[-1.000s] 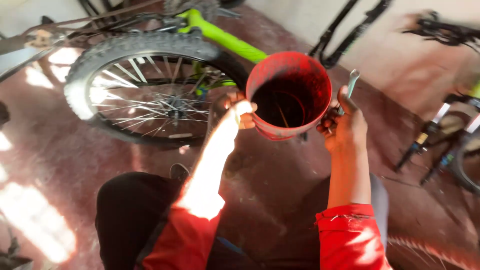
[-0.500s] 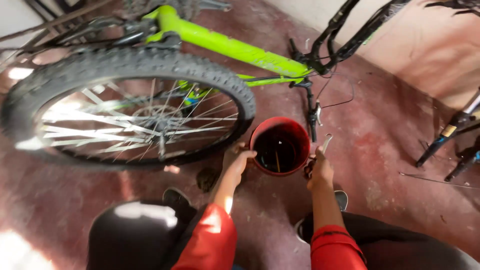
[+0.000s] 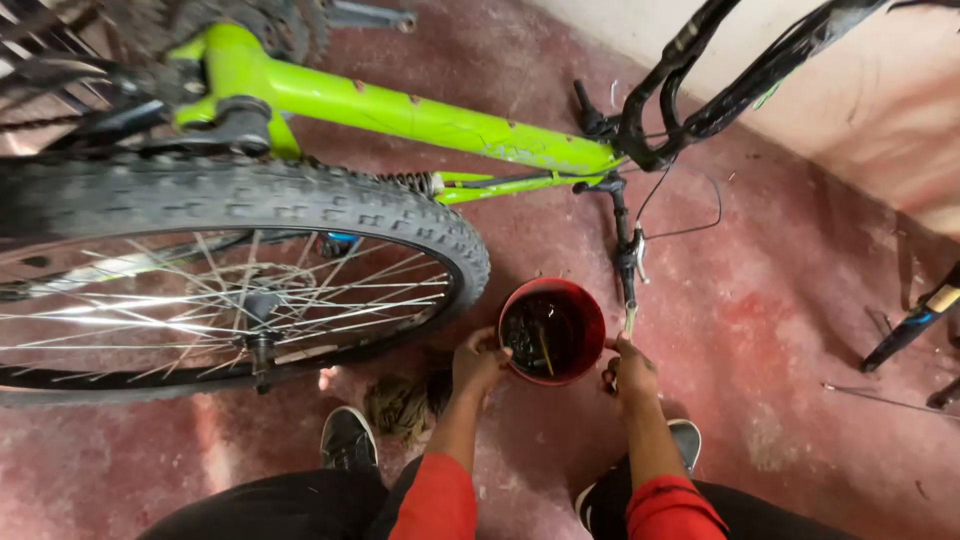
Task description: The person sits on the floor and cleans a bicycle cassette using a toothbrush and a red cup containing liquid. They scrub the cassette thoroughly, occasionally dipping the brush into the cup to apply more liquid.
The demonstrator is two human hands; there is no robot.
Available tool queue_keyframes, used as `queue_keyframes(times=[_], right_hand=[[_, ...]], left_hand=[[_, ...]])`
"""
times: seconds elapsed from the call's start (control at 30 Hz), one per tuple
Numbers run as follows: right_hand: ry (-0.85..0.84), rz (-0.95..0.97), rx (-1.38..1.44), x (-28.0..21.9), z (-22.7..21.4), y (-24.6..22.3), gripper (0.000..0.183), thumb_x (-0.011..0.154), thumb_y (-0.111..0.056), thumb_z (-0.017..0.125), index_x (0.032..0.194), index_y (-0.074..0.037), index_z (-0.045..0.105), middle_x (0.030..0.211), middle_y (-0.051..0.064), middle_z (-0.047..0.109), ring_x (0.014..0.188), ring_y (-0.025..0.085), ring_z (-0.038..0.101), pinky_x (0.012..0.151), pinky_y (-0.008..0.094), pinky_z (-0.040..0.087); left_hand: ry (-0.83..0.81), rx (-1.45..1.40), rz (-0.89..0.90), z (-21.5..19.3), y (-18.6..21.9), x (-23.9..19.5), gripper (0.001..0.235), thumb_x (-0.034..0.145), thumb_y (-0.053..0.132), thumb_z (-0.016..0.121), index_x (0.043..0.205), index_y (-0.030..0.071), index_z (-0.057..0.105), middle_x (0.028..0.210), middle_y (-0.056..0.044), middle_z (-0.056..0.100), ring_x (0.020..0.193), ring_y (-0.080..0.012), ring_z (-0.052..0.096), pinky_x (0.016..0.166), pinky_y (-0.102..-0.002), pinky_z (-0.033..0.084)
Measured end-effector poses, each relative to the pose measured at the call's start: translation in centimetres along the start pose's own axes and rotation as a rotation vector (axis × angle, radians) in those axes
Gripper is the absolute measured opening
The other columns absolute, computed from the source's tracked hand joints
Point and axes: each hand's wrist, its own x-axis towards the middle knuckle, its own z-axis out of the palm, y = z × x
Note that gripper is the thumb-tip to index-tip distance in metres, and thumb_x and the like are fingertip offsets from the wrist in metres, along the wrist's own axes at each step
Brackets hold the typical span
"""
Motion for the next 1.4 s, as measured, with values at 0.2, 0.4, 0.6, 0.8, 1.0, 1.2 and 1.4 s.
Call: queue_keyframes(times=[0.2,0.4,0.6,0.8,1.0,1.2,1.4], right_hand=[[0.030,-0.054,0.025,4.2,-1.8,4.3,0.035,0.100,-0.028,0.048,0.111,-0.001,0.068,0.059,0.012,0.044,0.048,0.023,0.053,0.044,0.038,0.053],[0.048,-0.041,-0.250,12.3,-4.6,13.8,0.033,0.100,-0.028,0.046,0.102,-0.009,0.073,0.056,0.013,0.054,0.045,0.024,0.058,0.042,0.042,0.058],[0.104,-0.040,-0.301,15.1,-5.9,15.4,0.026,0.083,-0.010,0.069,0.109,-0.009,0.069,0.076,0.012,0.067,0.053,0.024,0.053,0.045,0.034,0.039],[0.673,-0.438,-0.775,13.2,-4.6,13.1,0.028,0.098,-0.042,0.063,0.104,-0.017,0.074,0.090,0.009,0.072,0.093,0.035,0.068,0.085,0.046,0.052],[0.528,-0.929,-0.468,2.0,1.2,0.6,0.026,0.105,-0.034,0.064,0.088,-0.014,0.067,0.073,0.010,0.057,0.071,0.034,0.060,0.067,0.038,0.047],[0.315,-0.994,-0.599,2.1,3.2,-0.7,0.044,0.069,-0.027,0.087,0.103,-0.009,0.067,0.086,0.011,0.062,0.078,0.034,0.061,0.072,0.045,0.050],[0.242,-0.646,-0.520,0.6,2.8,-0.4,0.024,0.084,-0.016,0.073,0.108,-0.019,0.073,0.088,0.010,0.069,0.074,0.030,0.069,0.072,0.039,0.053]], left_hand=[[-0.050,-0.169,-0.025,1.8,-2.0,1.1,0.049,0.076,0.007,0.082,0.123,0.008,0.068,0.100,-0.022,0.063,0.084,-0.0321,0.069,0.070,-0.042,0.062],[-0.061,-0.318,0.009,-0.4,1.8,-3.8,0.060,0.079,0.020,0.083,0.131,0.002,0.059,0.092,-0.013,0.059,0.072,-0.0197,0.063,0.061,-0.029,0.061],[0.474,0.516,0.152,-6.5,-11.7,4.1,0.032,0.069,0.027,0.076,0.101,0.027,0.075,0.097,-0.002,0.071,0.100,-0.0245,0.067,0.090,-0.035,0.053],[0.430,0.906,0.037,-7.7,-11.1,1.9,0.069,0.056,0.042,0.077,0.123,0.030,0.066,0.129,-0.002,0.058,0.119,-0.0300,0.056,0.101,-0.043,0.049],[0.450,1.011,0.010,-5.5,-6.0,-0.7,0.080,0.059,0.036,0.077,0.133,0.016,0.053,0.124,-0.013,0.049,0.117,-0.0403,0.052,0.086,-0.051,0.057],[0.381,1.037,-0.024,-6.4,-6.5,0.9,0.071,0.064,0.033,0.073,0.132,0.019,0.055,0.124,-0.013,0.050,0.124,-0.0388,0.048,0.099,-0.045,0.050],[0.119,0.887,-0.133,-6.3,-5.1,-1.0,0.074,0.063,0.020,0.079,0.128,0.013,0.045,0.119,-0.015,0.066,0.120,-0.0355,0.060,0.099,-0.045,0.051]])
